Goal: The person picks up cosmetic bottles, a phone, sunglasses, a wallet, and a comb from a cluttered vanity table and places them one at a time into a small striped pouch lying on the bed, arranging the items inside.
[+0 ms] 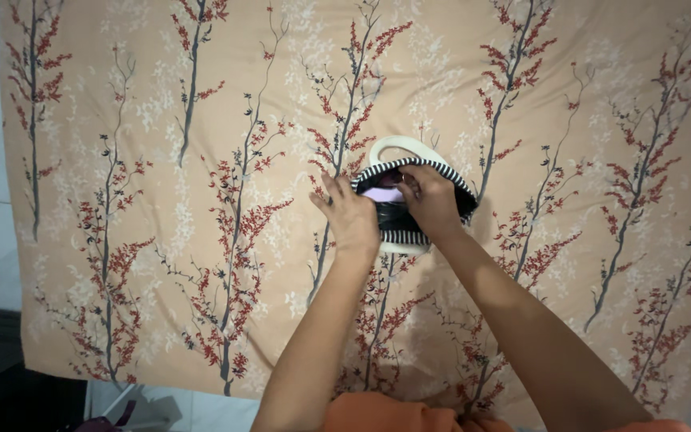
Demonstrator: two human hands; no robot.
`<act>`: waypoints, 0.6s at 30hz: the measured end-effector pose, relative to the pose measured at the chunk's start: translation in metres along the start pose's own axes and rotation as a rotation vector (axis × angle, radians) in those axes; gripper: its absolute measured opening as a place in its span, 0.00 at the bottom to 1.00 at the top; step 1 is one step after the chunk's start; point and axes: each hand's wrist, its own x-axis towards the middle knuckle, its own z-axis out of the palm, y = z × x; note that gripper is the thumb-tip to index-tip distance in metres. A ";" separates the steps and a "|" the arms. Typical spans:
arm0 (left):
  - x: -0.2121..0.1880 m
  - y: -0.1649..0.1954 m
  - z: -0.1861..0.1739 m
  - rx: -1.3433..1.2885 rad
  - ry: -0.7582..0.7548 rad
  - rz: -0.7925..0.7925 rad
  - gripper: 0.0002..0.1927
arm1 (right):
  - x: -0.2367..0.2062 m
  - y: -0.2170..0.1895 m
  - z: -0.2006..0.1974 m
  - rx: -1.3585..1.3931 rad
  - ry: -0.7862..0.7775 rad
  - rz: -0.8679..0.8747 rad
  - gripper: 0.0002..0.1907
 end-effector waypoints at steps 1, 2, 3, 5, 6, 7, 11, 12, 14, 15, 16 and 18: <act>-0.001 -0.002 -0.003 -0.009 0.012 0.024 0.13 | 0.000 0.000 -0.001 -0.005 -0.004 0.022 0.15; -0.002 -0.005 -0.006 -0.079 0.084 0.071 0.12 | 0.000 -0.001 -0.001 -0.009 -0.007 0.044 0.15; -0.003 -0.009 -0.009 -0.147 0.158 0.120 0.11 | 0.001 -0.001 -0.002 0.017 0.006 0.044 0.15; -0.006 -0.019 -0.015 -0.308 0.291 0.231 0.10 | 0.001 -0.001 -0.006 0.068 0.027 0.044 0.15; -0.009 -0.024 -0.018 -0.401 0.353 0.296 0.11 | 0.001 0.000 -0.009 0.062 0.018 0.047 0.15; -0.010 -0.027 -0.021 -0.493 0.417 0.363 0.11 | 0.000 -0.001 -0.012 0.057 0.013 0.050 0.15; -0.015 -0.032 -0.022 -1.066 0.255 0.249 0.13 | -0.006 -0.001 -0.035 0.153 0.028 -0.055 0.14; -0.012 -0.032 -0.020 -1.188 0.171 0.208 0.12 | -0.006 -0.001 -0.039 0.248 0.006 -0.004 0.13; -0.001 -0.029 -0.015 -1.452 0.063 0.120 0.11 | -0.006 0.000 -0.047 0.434 -0.042 0.096 0.14; 0.006 -0.026 -0.013 -1.591 0.041 0.070 0.11 | -0.005 0.000 -0.050 0.548 -0.071 0.219 0.14; 0.012 -0.023 -0.011 -1.731 0.019 0.021 0.11 | -0.005 0.000 -0.053 0.659 -0.099 0.341 0.15; 0.017 -0.018 -0.010 -1.945 -0.056 -0.080 0.12 | -0.005 -0.001 -0.056 0.802 -0.119 0.450 0.17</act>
